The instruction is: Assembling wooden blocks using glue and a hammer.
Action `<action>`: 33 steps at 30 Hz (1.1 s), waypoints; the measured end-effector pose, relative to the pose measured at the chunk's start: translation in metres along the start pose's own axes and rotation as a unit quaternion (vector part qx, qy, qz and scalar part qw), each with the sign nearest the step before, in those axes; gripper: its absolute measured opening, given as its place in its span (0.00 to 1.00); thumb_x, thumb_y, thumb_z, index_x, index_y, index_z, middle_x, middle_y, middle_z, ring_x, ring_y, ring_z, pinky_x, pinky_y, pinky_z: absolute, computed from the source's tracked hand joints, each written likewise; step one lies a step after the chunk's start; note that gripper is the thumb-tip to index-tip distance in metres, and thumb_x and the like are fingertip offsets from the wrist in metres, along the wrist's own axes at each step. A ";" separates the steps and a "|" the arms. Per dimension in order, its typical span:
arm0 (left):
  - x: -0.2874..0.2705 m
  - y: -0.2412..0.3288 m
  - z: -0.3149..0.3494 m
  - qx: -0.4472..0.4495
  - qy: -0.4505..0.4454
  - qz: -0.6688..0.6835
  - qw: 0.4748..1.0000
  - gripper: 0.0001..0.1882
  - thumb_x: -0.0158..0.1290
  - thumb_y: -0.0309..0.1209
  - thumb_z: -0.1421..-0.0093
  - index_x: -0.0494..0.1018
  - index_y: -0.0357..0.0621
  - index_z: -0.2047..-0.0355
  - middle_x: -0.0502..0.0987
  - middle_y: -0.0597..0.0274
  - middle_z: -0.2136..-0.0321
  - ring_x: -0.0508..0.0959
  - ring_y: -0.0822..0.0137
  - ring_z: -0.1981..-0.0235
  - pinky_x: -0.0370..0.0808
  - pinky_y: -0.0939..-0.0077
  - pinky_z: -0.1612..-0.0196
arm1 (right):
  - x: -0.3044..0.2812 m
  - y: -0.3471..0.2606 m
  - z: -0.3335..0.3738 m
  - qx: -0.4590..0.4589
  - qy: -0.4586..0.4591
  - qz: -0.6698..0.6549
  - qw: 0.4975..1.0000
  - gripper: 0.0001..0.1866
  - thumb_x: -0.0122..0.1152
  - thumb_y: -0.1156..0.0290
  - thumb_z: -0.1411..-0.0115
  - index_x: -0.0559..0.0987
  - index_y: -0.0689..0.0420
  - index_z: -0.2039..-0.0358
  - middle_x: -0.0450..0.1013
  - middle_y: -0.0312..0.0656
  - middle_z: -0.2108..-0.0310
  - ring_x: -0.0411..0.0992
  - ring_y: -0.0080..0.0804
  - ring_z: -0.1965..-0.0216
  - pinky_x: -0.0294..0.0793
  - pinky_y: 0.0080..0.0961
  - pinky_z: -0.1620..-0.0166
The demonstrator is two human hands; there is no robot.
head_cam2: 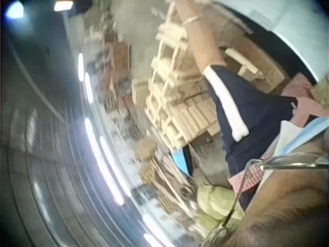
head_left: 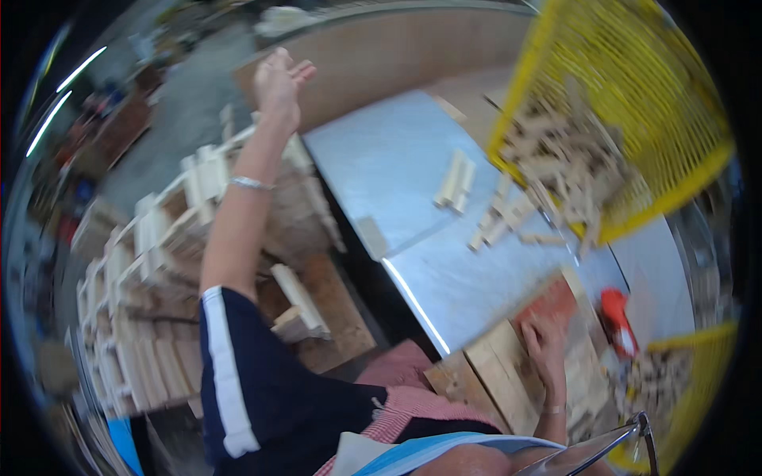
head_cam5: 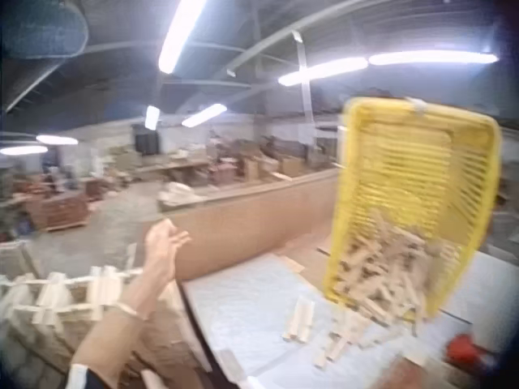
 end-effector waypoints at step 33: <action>0.350 -0.404 0.180 -0.015 -0.477 -0.306 0.824 0.34 0.55 0.49 0.44 0.67 0.33 0.46 0.75 0.46 0.54 0.74 0.60 0.53 0.69 0.67 0.49 | -0.033 0.301 -0.244 0.255 0.172 0.001 0.952 0.36 0.58 0.51 0.47 0.66 0.62 0.43 0.71 0.57 0.50 0.65 0.56 0.45 0.61 0.40 0.41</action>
Point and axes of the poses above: each hand's wrist, its own z-axis away from the middle knuckle, its own x-axis out of the palm, y = z × x, the point moved 9 cm from there along -z, towards the middle knuckle
